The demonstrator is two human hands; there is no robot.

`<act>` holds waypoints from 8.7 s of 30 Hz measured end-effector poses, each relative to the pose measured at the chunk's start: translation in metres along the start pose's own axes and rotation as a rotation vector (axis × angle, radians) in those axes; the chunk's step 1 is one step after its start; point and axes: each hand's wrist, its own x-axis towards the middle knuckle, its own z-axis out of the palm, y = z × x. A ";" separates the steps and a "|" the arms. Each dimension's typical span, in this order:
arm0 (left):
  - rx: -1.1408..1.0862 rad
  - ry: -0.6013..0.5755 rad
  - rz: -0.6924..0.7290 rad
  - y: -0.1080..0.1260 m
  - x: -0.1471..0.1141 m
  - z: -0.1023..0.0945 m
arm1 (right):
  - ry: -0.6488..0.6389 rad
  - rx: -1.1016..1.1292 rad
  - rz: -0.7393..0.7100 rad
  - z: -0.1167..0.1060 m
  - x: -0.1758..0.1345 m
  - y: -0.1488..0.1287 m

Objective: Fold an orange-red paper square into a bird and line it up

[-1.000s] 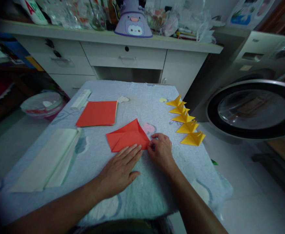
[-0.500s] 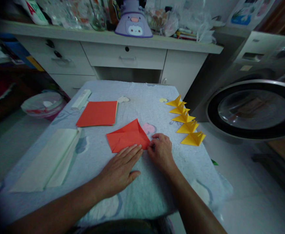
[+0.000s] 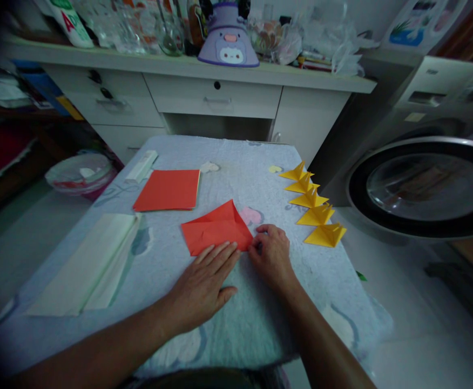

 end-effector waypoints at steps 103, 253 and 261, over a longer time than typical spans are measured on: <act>0.093 0.019 -0.182 0.004 0.000 0.002 | 0.040 -0.293 0.034 0.002 -0.006 0.000; -1.411 0.492 -0.462 -0.055 0.007 -0.024 | 0.066 0.822 0.084 -0.003 -0.017 -0.001; -1.474 0.276 -0.463 -0.053 0.002 -0.025 | 0.031 1.094 0.049 -0.001 -0.011 -0.008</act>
